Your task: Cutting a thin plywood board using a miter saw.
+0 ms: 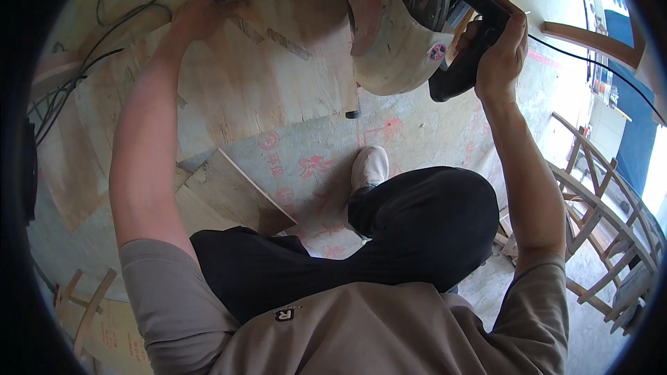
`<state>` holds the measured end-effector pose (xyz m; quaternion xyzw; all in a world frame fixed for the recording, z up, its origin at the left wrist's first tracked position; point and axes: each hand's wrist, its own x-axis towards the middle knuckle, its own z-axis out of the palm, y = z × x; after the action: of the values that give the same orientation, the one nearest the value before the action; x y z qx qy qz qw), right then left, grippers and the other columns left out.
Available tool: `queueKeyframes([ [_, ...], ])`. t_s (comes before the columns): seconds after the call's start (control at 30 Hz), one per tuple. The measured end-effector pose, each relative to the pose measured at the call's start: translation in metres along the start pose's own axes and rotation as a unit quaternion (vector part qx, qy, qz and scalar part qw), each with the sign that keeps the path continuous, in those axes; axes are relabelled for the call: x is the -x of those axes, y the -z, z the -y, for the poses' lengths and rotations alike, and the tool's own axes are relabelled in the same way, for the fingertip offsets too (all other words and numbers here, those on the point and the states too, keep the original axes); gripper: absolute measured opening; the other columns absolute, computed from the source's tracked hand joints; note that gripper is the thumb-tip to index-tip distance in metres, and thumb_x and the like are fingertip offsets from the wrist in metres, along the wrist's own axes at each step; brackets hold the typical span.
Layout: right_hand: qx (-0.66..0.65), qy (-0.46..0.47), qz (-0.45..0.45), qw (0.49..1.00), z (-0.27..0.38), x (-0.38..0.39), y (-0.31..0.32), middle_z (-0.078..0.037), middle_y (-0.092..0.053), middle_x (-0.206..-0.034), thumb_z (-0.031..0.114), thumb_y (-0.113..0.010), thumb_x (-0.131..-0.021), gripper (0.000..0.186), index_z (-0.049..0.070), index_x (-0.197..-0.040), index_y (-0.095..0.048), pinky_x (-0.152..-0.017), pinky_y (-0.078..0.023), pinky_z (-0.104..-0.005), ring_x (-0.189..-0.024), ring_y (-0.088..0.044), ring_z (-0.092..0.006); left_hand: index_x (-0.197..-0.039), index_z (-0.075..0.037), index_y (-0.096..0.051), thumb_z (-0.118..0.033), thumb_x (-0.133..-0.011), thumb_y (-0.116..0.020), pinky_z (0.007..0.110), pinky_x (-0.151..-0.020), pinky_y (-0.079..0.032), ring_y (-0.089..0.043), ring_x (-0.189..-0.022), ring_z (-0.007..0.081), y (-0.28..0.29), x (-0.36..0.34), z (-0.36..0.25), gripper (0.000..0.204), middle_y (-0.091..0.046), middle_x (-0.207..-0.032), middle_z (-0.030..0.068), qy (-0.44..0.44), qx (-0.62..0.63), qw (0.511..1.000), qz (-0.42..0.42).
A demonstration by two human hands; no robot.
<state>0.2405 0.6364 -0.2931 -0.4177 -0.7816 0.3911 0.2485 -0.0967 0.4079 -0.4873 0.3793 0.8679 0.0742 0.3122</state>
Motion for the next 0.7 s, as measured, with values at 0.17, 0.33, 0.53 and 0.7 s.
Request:
queueKeyframes([
  [0.17, -0.011, 0.005, -0.005, 1.0, -0.006, 0.003, -0.004, -0.008, -0.061, -0.071, 0.054, -0.02, -0.104, 0.064, 0.002, -0.129, -0.049, -0.049, -0.053, -0.0282, -0.056, -0.061, -0.0143, -0.12, -0.01, -0.068, -0.072, -0.08, -0.058, 0.049, -0.1, -0.045, -0.063, -0.113, 0.0347, 0.001, 0.0, 0.003, 0.074, -0.069, -0.115, 0.018, -0.017, 0.01, 1.0, -0.004],
  [0.33, -0.005, 0.014, -0.006, 1.0, -0.009, 0.007, -0.007, -0.008, -0.061, -0.07, 0.054, -0.019, -0.104, 0.064, 0.003, -0.127, -0.048, -0.049, -0.053, -0.0283, -0.055, -0.061, -0.0152, -0.119, -0.01, -0.069, -0.071, -0.081, -0.057, 0.048, -0.099, -0.045, -0.063, -0.113, 0.0345, -0.003, -0.004, 0.009, 0.074, -0.069, -0.115, 0.0184, -0.02, 0.016, 1.0, -0.001],
  [0.53, 0.006, 0.042, -0.007, 0.999, -0.019, 0.01, -0.007, -0.009, -0.06, -0.069, 0.053, -0.019, -0.104, 0.061, 0.003, -0.128, -0.046, -0.049, -0.052, -0.029, -0.054, -0.061, -0.0167, -0.116, -0.009, -0.07, -0.074, -0.081, -0.056, 0.047, -0.099, -0.045, -0.063, -0.113, 0.0347, -0.001, -0.001, 0.003, 0.076, -0.069, -0.115, 0.0184, -0.01, 0.003, 1.0, 0.008],
  [0.7, -0.016, 0.051, -0.009, 0.999, -0.028, 0.014, -0.01, -0.01, -0.059, -0.069, 0.049, -0.02, -0.105, 0.057, 0.004, -0.128, -0.044, -0.049, -0.052, -0.0304, -0.053, -0.059, -0.0183, -0.115, -0.008, -0.07, -0.076, -0.079, -0.056, 0.048, -0.098, -0.045, -0.063, -0.112, 0.0349, -0.003, -0.006, 0.008, 0.078, -0.069, -0.114, 0.0182, -0.009, 0.011, 1.0, 0.007],
])
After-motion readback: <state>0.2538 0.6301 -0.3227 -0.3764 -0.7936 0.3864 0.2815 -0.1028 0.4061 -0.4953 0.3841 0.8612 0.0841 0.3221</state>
